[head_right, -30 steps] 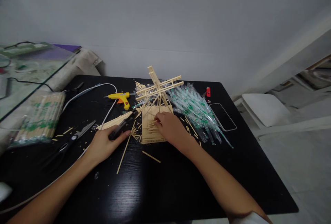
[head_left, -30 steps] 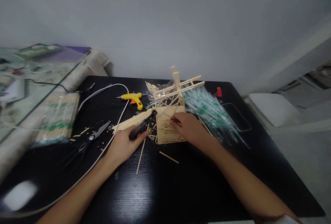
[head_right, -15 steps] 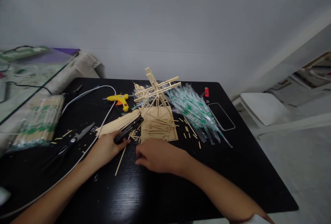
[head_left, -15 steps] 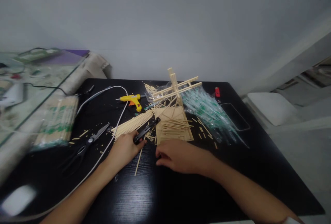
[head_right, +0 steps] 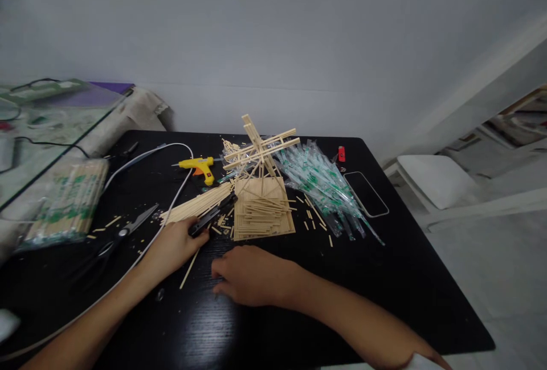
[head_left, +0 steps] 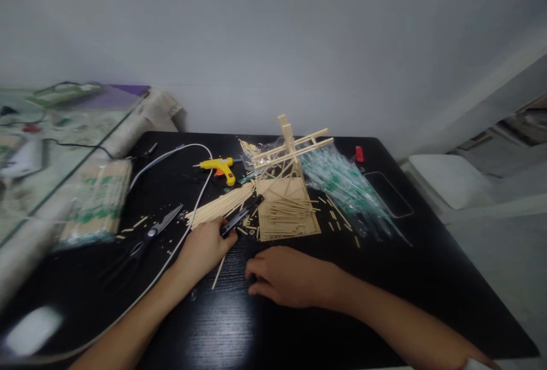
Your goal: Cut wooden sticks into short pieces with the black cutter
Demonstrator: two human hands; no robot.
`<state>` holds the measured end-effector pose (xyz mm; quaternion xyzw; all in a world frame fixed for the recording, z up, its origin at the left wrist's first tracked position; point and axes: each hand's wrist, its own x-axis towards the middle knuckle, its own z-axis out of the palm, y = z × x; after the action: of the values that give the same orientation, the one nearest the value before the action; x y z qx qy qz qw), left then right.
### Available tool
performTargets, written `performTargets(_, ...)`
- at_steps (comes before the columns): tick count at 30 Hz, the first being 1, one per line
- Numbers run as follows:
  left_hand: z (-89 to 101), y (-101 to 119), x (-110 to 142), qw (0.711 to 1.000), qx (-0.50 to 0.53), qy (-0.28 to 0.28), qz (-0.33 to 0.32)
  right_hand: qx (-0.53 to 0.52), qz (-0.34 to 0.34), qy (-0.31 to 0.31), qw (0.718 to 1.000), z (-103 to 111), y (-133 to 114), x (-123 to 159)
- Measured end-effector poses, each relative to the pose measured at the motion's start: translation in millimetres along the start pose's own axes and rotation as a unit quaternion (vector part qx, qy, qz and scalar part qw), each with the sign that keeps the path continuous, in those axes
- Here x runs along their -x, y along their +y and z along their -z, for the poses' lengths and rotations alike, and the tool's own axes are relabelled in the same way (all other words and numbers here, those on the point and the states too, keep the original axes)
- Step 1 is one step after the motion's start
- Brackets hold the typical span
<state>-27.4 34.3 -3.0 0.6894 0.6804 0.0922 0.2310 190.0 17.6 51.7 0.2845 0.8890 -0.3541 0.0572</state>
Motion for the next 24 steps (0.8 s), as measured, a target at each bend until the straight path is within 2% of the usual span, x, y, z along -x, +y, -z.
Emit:
performTargets(4, 8.9, 1.9, -0.4, 0.993, 0.114, 0.006, -0.013, -0.021, -0.010, 0.052, 0.998, -0.4, -0.1, 0.0)
performTargets(7, 12.1, 5.1, 1.9, 0.964, 0.264, 0.015, -0.025, -0.016, 0.015, 0.120, 0.993, -5.2, -0.3, -1.2)
performTargets(10, 10.3, 10.8, 7.6, 0.916, 0.397, -0.023, 0.046, 0.069, 0.113, 0.200, 0.971, -12.8, -1.6, -2.5)
performTargets(14, 5.5, 20.5, 17.1, 0.824, 0.549, -0.091, 0.111, 0.193, 0.195, 0.312, 0.910, -20.8, -6.2, -2.4)
performTargets(16, 3.9, 24.1, 20.9, 0.793, 0.586, -0.114, 0.123, 0.209, 0.209, 0.358, 0.886, -22.5, -9.3, -1.6)
performTargets(19, 2.5, 26.6, 24.7, 0.766, 0.612, -0.144, 0.134, 0.204, 0.216, 0.403, 0.866, -22.7, -12.7, -0.4)
performTargets(24, 0.8, 29.5, 28.4, 0.754, 0.621, -0.155, 0.148, 0.203, 0.220, 0.428, 0.853, -22.4, -13.3, -2.1)
